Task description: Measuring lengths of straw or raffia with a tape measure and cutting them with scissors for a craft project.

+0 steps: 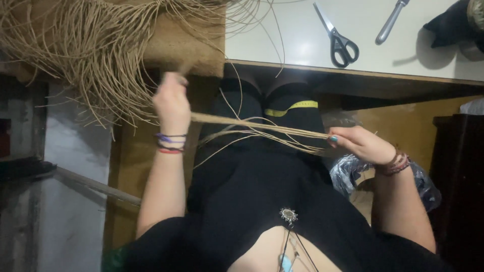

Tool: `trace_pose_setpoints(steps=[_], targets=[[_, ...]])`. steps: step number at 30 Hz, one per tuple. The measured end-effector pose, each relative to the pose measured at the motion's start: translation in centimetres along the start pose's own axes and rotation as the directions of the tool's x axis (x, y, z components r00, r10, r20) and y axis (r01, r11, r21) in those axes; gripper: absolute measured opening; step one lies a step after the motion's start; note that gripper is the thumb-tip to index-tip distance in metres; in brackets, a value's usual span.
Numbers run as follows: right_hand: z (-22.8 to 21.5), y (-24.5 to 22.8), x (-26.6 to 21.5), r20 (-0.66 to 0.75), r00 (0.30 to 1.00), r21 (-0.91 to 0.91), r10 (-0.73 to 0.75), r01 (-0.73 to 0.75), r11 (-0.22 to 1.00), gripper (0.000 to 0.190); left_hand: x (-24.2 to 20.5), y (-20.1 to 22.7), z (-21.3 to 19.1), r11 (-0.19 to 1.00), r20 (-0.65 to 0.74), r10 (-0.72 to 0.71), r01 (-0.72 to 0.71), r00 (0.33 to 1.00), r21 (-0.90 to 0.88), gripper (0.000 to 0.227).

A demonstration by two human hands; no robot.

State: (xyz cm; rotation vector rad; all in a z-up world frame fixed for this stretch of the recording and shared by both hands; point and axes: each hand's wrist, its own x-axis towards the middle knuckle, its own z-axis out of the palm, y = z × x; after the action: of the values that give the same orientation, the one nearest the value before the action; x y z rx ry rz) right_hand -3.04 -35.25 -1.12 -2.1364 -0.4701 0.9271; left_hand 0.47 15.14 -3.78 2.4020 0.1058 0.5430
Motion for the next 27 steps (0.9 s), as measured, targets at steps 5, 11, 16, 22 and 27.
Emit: trace_pose_setpoints(steps=[5,11,16,22,27], targets=[[0.9,-6.5,2.3,0.053,0.999,-0.132,-0.004,0.011,0.991,0.031,-3.5,10.0,0.4,0.711,0.207,0.172,-0.267,0.963,0.651,0.024],[2.1,-10.9,4.2,0.055,0.998,-0.365,-0.026,0.045,0.930,0.024,-6.8,20.1,1.6,0.848,0.486,0.496,-0.521,0.720,-0.095,0.056],[0.5,-9.9,2.5,-0.013,1.000,-0.355,-0.010,0.004,0.935,0.027,-4.1,17.2,-1.3,0.782,0.554,0.586,-0.593,0.592,-0.194,0.016],[-2.8,-2.0,-0.8,0.068,0.983,-0.286,-0.170,0.183,0.941,0.037,-0.2,9.0,-4.9,0.838,0.672,0.369,-0.543,0.643,0.059,0.017],[-4.5,-1.5,-3.3,0.118,0.993,-0.224,-0.013,0.039,0.974,0.035,1.1,-0.4,-5.9,0.912,0.763,0.034,-0.332,0.645,0.240,0.025]])
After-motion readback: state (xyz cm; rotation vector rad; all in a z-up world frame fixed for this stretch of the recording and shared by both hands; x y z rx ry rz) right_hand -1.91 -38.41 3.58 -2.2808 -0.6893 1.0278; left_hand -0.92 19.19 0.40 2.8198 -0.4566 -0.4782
